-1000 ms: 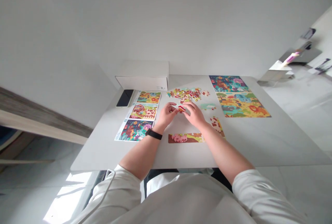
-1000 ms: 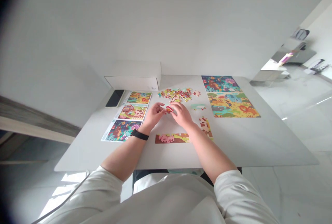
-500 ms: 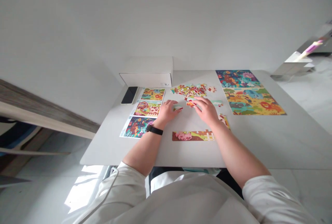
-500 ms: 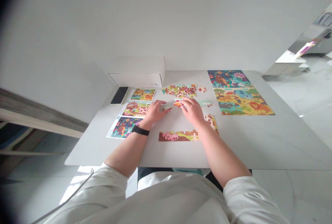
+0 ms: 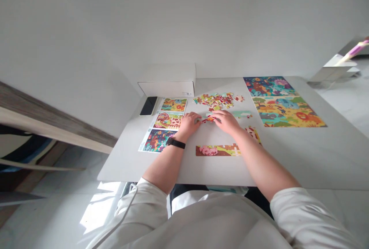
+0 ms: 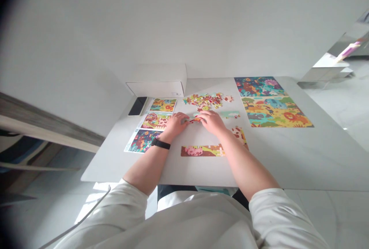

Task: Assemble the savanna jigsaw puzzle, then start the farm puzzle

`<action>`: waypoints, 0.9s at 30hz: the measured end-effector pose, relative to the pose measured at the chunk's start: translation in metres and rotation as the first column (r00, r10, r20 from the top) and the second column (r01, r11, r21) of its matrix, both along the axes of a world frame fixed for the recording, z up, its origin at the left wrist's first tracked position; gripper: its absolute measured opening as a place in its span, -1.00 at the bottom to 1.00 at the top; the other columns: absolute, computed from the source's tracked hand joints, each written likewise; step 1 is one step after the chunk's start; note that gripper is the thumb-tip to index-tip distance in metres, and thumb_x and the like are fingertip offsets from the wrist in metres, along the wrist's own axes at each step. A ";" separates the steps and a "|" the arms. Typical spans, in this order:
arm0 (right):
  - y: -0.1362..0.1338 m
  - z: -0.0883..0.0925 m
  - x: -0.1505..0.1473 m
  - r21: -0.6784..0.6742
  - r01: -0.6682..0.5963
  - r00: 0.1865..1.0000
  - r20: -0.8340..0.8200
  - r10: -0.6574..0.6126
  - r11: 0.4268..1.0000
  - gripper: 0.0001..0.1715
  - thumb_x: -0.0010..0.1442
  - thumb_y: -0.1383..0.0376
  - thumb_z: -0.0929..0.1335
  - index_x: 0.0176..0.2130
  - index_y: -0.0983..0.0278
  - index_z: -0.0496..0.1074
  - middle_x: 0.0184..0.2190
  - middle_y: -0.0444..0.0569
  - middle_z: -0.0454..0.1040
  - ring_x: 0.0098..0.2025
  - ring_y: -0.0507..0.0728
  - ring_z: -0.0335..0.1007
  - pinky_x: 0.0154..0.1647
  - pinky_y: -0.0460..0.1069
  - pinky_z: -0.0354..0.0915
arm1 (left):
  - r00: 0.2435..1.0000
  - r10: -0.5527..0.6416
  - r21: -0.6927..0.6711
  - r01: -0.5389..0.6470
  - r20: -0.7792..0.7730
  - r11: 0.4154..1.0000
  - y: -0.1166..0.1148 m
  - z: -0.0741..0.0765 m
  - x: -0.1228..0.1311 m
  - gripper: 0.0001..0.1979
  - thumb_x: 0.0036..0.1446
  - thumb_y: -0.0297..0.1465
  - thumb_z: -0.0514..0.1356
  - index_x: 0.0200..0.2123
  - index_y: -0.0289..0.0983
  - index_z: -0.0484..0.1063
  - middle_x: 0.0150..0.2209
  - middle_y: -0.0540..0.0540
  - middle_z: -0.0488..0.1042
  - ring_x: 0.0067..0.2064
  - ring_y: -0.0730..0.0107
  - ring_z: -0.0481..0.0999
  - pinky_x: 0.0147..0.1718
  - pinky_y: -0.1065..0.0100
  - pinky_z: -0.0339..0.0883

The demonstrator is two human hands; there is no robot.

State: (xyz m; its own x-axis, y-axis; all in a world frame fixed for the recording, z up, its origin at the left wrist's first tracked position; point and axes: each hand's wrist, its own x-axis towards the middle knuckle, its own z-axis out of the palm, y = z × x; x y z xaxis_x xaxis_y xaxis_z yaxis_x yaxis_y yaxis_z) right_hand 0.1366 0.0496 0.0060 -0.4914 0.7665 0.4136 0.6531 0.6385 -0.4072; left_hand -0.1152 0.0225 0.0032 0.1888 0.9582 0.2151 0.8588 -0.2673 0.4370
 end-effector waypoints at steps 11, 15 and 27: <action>0.007 -0.021 0.000 0.002 0.003 0.995 0.098 -0.003 1.000 -0.63 0.33 0.43 0.43 0.03 0.13 0.72 0.19 0.04 0.64 0.20 0.30 0.54 0.34 0.26 0.40 | 1.000 0.012 0.010 -0.012 0.012 1.000 -0.002 -0.002 0.003 -0.78 0.34 -0.30 0.33 0.02 -0.10 0.70 0.08 -0.18 0.61 0.15 0.01 0.52 0.20 0.02 0.37; 0.008 -0.022 -0.002 -0.003 0.002 0.992 0.129 -0.002 1.000 -0.63 0.34 0.43 0.43 0.03 0.14 0.72 0.17 0.05 0.65 0.18 0.31 0.54 0.33 0.26 0.39 | 1.000 0.012 0.018 -0.013 0.011 1.000 -0.001 -0.004 0.003 -0.79 0.35 -0.30 0.34 0.01 -0.09 0.70 0.08 -0.17 0.61 0.15 0.00 0.52 0.20 0.01 0.37; 0.008 -0.022 -0.003 -0.030 0.014 0.990 0.142 -0.009 0.999 -0.62 0.36 0.41 0.41 0.06 0.12 0.72 0.18 0.05 0.63 0.20 0.30 0.50 0.34 0.25 0.36 | 1.000 0.018 0.026 -0.019 0.013 0.999 0.000 -0.006 0.004 -0.79 0.35 -0.31 0.34 0.01 -0.07 0.70 0.07 -0.15 0.61 0.14 0.05 0.54 0.23 0.03 0.36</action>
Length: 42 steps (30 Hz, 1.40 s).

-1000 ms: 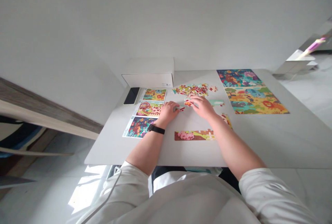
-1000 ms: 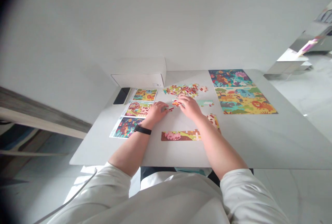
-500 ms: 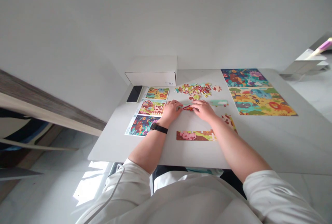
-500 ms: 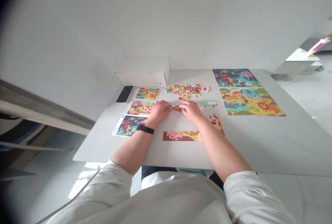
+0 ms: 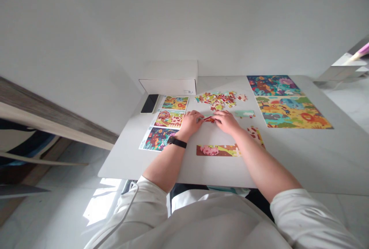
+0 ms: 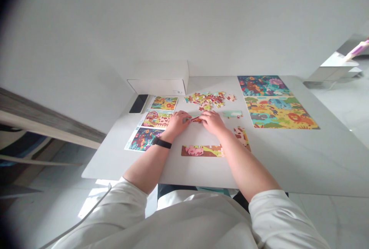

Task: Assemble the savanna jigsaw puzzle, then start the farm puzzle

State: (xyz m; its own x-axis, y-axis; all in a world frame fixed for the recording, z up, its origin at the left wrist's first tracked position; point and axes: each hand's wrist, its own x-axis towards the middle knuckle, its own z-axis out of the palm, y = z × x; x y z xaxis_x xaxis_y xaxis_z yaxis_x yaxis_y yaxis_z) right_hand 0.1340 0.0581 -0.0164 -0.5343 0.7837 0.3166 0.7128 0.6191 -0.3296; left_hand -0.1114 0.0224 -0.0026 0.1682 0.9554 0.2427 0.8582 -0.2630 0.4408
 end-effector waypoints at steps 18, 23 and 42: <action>-0.010 0.011 0.004 0.023 0.051 0.998 -0.027 -0.051 0.998 -0.55 0.34 0.44 0.36 0.08 0.14 0.71 0.15 0.05 0.62 0.16 0.29 0.49 0.33 0.21 0.39 | 0.941 -0.339 0.004 0.339 0.000 0.941 -0.010 0.009 0.013 -0.55 0.36 -0.43 0.22 0.26 -0.05 0.60 0.29 -0.10 0.57 0.31 0.12 0.52 0.41 0.00 0.31; -0.009 0.018 0.006 -0.008 0.076 0.997 -0.031 -0.077 0.997 -0.54 0.30 0.50 0.34 -0.02 0.16 0.74 0.03 0.01 0.70 0.06 0.25 0.56 0.28 0.16 0.43 | 0.937 -0.348 0.022 0.348 0.000 0.937 -0.008 0.005 0.011 -0.57 0.35 -0.42 0.23 0.23 -0.08 0.62 0.27 -0.12 0.59 0.31 0.11 0.52 0.41 0.02 0.31; -0.015 0.023 -0.001 0.005 0.070 0.998 0.002 -0.071 0.998 -0.54 0.29 0.52 0.36 -0.02 0.16 0.75 0.05 0.00 0.71 0.06 0.25 0.61 0.28 0.16 0.45 | 0.953 -0.300 -0.028 0.299 -0.040 0.954 -0.008 0.003 0.012 -0.42 0.35 -0.53 0.13 0.34 0.00 0.51 0.37 -0.11 0.50 0.40 0.13 0.44 0.50 -0.11 0.13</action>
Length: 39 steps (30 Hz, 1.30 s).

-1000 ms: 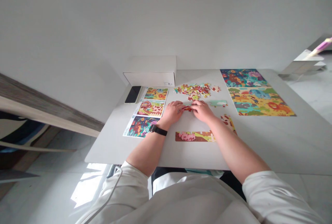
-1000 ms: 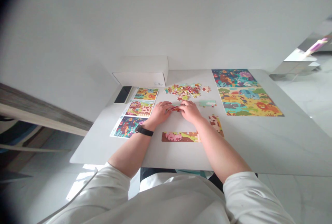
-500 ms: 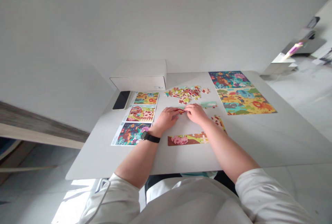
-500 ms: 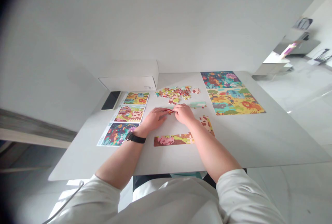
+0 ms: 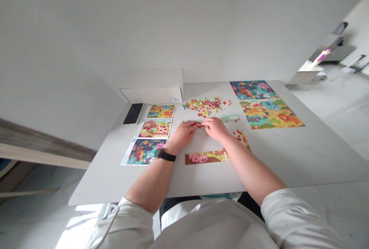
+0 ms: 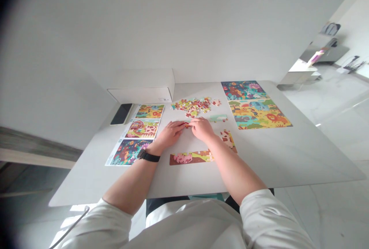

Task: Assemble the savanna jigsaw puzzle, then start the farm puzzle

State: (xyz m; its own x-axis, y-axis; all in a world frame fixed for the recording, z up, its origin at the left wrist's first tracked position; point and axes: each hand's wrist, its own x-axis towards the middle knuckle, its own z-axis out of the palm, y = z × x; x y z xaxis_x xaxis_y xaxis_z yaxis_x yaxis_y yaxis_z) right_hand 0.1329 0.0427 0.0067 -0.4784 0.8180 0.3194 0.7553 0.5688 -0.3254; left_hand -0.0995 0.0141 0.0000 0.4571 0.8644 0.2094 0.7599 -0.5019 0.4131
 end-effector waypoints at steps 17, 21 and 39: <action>-0.003 0.019 0.006 0.141 0.165 0.948 -0.297 -0.117 0.976 -0.48 0.35 0.46 0.30 0.12 0.09 0.67 0.19 0.05 0.60 0.27 0.29 0.49 0.39 0.25 0.40 | 0.914 0.252 0.020 -0.272 0.318 0.962 0.009 0.011 -0.008 -0.67 0.44 -0.37 0.12 0.09 -0.18 0.64 0.07 -0.18 0.68 0.15 0.16 0.62 0.23 0.14 0.45; -0.001 0.041 0.021 0.162 0.384 0.807 -0.537 -0.246 0.909 -0.55 0.48 0.31 0.23 0.14 0.14 0.60 0.13 0.16 0.57 0.27 0.30 0.48 0.19 0.18 0.52 | 0.801 0.439 -0.133 -0.423 0.407 0.896 0.010 0.014 -0.010 -0.75 0.41 -0.24 0.17 -0.08 -0.17 0.64 -0.24 -0.08 0.70 -0.12 0.23 0.67 -0.07 0.32 0.48; 0.062 0.034 0.050 -0.222 0.192 0.980 -0.013 -0.200 0.956 -0.69 0.36 0.26 0.45 0.07 0.17 0.67 0.05 0.07 0.69 0.00 0.23 0.65 0.11 0.10 0.50 | 0.706 0.508 -0.282 -0.423 0.493 0.861 0.006 0.020 -0.009 -0.46 0.43 0.01 0.00 -0.53 -0.18 0.31 -0.60 0.02 0.35 -0.47 0.36 0.38 -0.40 0.34 0.17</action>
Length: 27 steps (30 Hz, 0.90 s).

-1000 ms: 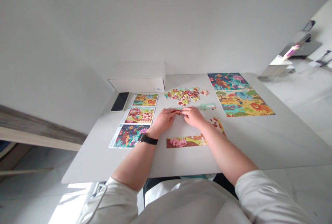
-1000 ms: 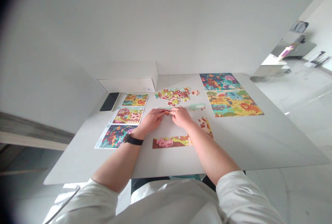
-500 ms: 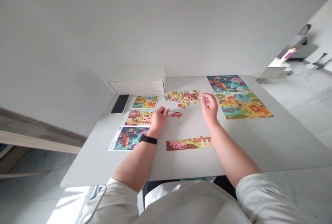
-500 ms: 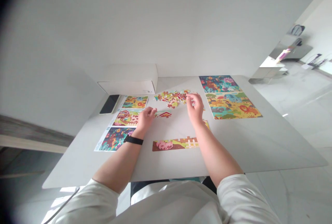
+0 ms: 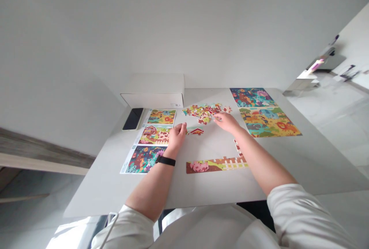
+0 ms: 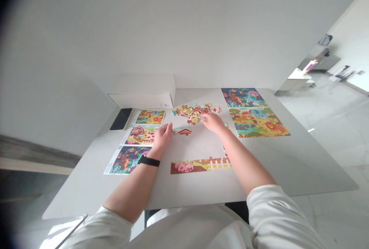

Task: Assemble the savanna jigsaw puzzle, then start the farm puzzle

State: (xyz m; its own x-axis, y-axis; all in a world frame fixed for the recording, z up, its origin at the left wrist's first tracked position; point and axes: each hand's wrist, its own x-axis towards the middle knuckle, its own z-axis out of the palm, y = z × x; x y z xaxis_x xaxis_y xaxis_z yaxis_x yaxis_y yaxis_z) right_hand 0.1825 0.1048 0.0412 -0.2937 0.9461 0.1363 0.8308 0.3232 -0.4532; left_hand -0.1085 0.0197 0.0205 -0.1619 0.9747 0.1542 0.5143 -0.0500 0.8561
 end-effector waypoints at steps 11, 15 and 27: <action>0.017 -0.007 -0.049 -0.056 -0.131 0.927 0.346 0.142 0.990 -0.52 0.43 0.28 0.42 0.28 0.14 0.60 0.18 0.14 0.56 0.22 0.31 0.49 0.25 0.10 0.38 | 0.999 -0.024 -0.042 0.026 0.042 0.999 0.003 -0.005 -0.002 -0.42 0.40 0.04 0.01 -0.55 -0.19 0.34 -0.61 0.02 0.34 -0.50 0.37 0.35 -0.40 0.33 0.15; 0.032 -0.011 -0.047 -0.035 -0.185 0.932 0.309 0.187 0.982 -0.55 0.42 0.23 0.44 0.25 0.12 0.61 0.19 0.11 0.57 0.20 0.30 0.50 0.24 0.10 0.37 | 0.998 -0.028 -0.062 0.031 0.049 0.998 0.003 -0.004 0.000 -0.42 0.40 0.06 0.02 -0.54 -0.19 0.37 -0.60 0.01 0.37 -0.49 0.36 0.39 -0.41 0.33 0.15; 0.127 0.015 -0.044 -0.083 0.097 0.994 0.054 -0.093 0.992 -0.54 0.49 0.00 0.33 -0.05 0.23 0.70 -0.11 0.03 0.73 -0.04 0.21 0.63 -0.03 -0.02 0.39 | 0.998 -0.032 -0.062 0.035 0.052 0.997 0.003 -0.011 -0.002 -0.41 0.43 0.06 0.02 -0.50 -0.20 0.42 -0.59 0.02 0.40 -0.48 0.37 0.40 -0.40 0.35 0.15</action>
